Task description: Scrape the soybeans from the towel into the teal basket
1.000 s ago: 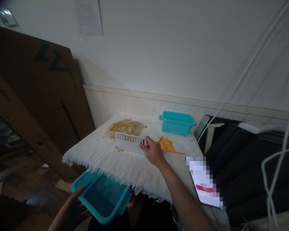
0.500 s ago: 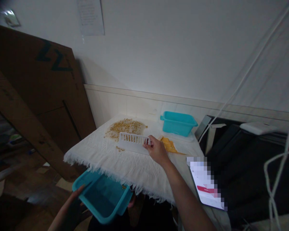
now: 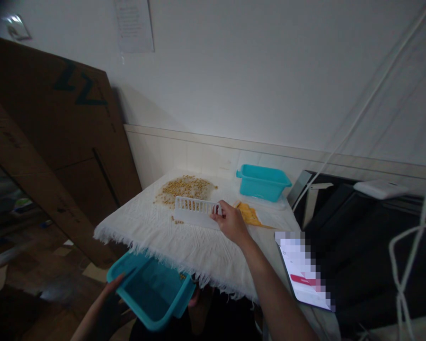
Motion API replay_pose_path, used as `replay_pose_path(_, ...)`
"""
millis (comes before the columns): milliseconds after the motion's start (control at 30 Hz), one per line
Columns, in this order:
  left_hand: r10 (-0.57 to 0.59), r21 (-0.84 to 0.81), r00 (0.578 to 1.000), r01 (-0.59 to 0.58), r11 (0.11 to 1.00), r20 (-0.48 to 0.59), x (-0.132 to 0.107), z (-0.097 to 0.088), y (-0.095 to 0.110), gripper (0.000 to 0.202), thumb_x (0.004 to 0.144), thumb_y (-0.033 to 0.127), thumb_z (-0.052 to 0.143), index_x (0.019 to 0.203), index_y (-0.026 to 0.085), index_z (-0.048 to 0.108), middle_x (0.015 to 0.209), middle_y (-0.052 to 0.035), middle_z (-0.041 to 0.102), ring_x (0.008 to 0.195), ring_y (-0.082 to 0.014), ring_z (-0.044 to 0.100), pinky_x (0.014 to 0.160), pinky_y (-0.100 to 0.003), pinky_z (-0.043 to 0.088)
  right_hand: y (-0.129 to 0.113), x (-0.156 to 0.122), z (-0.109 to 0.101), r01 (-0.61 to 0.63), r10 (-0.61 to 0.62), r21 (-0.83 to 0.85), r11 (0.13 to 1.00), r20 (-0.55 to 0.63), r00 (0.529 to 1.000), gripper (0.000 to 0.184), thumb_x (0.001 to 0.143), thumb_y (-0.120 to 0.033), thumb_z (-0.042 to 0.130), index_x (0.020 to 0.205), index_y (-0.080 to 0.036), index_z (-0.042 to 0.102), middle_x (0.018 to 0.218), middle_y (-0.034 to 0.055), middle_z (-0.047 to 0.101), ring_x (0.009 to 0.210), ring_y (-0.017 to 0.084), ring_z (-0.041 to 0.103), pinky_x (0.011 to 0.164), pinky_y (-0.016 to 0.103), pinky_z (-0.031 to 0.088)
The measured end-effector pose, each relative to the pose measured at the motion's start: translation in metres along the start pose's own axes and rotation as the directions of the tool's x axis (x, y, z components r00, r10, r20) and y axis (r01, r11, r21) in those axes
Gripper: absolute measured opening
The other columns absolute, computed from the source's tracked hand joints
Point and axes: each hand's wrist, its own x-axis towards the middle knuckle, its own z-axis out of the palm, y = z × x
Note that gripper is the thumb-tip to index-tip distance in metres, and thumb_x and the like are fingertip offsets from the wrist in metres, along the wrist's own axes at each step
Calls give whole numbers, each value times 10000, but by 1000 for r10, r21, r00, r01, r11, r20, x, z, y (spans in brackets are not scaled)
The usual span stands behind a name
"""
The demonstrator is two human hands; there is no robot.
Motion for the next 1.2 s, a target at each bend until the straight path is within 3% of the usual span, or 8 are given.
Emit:
replay_pose_path(233, 12, 25, 999, -11, 1000, -34, -9, 11, 4, 662, 885, 443, 688, 1460, 167, 511, 1541, -211, 548, 1110, -365, 726, 857, -437, 617, -6, -3, 4, -10, 7, 81, 997, 40, 999, 132, 818, -296, 654, 810, -232, 539, 649, -29, 663, 587, 164, 644, 523, 216, 433)
replay_pose_path(467, 21, -1, 997, -21, 1000, -75, -1, 5, -1, 647, 869, 435, 717, 1408, 108, 573, 1363, -228, 686, 998, -351, 763, 859, -486, 622, -7, -5, 6, -27, 16, 145, 989, 80, 997, 166, 808, -333, 674, 802, -232, 542, 692, -8, 685, 629, 178, 674, 537, 229, 471)
replay_pose_path(733, 41, -2, 999, -41, 999, -24, -4, 4, 1, 603, 875, 416, 713, 1399, 152, 572, 1467, -204, 623, 1111, -363, 728, 881, -475, 613, -6, -6, 10, -103, 68, 243, 965, 147, 987, 234, 766, -381, 733, 808, -230, 560, 733, 4, 695, 646, 185, 682, 584, 262, 525)
replay_pose_path(867, 46, 5, 999, -46, 999, -28, -8, 7, 4, 600, 891, 430, 689, 1422, 184, 557, 1472, -179, 624, 1102, -350, 732, 872, -453, 618, -12, -8, 10, -143, 82, 314, 938, 200, 976, 294, 726, -419, 770, 816, -221, 571, 724, -1, 685, 639, 179, 672, 572, 258, 518)
replay_pose_path(1033, 37, -10, 998, -38, 999, -47, -4, 5, 4, 565, 901, 387, 680, 1398, 152, 551, 1506, -222, 575, 999, -330, 753, 858, -479, 622, -20, -8, 7, -205, 85, 407, 890, 294, 952, 352, 651, -394, 841, 802, -205, 585, 730, -15, 672, 643, 156, 659, 583, 242, 509)
replay_pose_path(1200, 49, -14, 998, -50, 999, -45, -2, 3, 3, 557, 873, 402, 717, 1368, 180, 588, 1461, -190, 621, 1044, -347, 741, 889, -500, 613, -26, -9, 7, -245, 80, 442, 863, 360, 930, 389, 593, -366, 898, 773, -195, 598, 695, -39, 645, 616, 133, 629, 574, 228, 494)
